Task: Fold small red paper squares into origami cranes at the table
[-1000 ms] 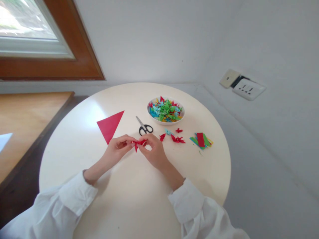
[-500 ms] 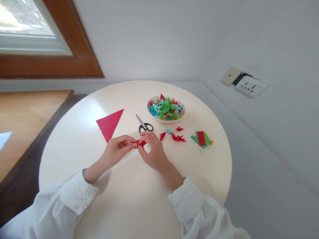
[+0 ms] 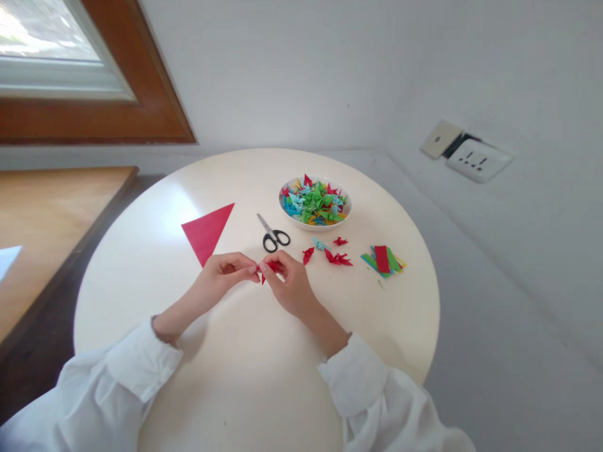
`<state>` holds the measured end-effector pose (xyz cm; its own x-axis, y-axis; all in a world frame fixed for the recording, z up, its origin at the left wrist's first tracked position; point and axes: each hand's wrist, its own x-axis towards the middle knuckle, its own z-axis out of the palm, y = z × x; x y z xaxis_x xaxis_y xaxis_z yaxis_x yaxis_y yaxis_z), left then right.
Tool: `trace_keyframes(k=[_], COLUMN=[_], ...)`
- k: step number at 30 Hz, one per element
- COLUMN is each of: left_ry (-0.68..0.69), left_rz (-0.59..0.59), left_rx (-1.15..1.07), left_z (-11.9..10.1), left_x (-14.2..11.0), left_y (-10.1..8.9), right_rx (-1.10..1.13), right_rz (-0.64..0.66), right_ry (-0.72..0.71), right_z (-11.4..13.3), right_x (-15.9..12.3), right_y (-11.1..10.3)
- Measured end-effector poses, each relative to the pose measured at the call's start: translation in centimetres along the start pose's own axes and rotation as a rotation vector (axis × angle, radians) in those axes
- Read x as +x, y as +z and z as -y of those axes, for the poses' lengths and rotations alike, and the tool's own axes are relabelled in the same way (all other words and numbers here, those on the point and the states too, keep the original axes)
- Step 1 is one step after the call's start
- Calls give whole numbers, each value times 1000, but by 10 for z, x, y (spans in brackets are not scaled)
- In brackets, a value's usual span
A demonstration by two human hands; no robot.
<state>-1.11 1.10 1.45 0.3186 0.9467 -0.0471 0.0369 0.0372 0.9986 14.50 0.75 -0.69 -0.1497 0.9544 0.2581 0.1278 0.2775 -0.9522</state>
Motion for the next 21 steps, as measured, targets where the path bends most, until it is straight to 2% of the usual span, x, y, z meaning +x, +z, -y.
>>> trace_keyframes(k=[6,11,21], left_ry=[-128,-125,-115], left_rz=[33,15,-19], left_rx=[-157,-95,-64], left_z=[7,8,2], left_x=[2,3,2], left_y=[-6,-7,-3], right_rx=[-95,-128,-133], right_rz=[-6,5,-74], right_ry=[-11,-16,-1], right_z=[-2,-2,-3], right_x=[1,1,1], right_y=[0,0,3])
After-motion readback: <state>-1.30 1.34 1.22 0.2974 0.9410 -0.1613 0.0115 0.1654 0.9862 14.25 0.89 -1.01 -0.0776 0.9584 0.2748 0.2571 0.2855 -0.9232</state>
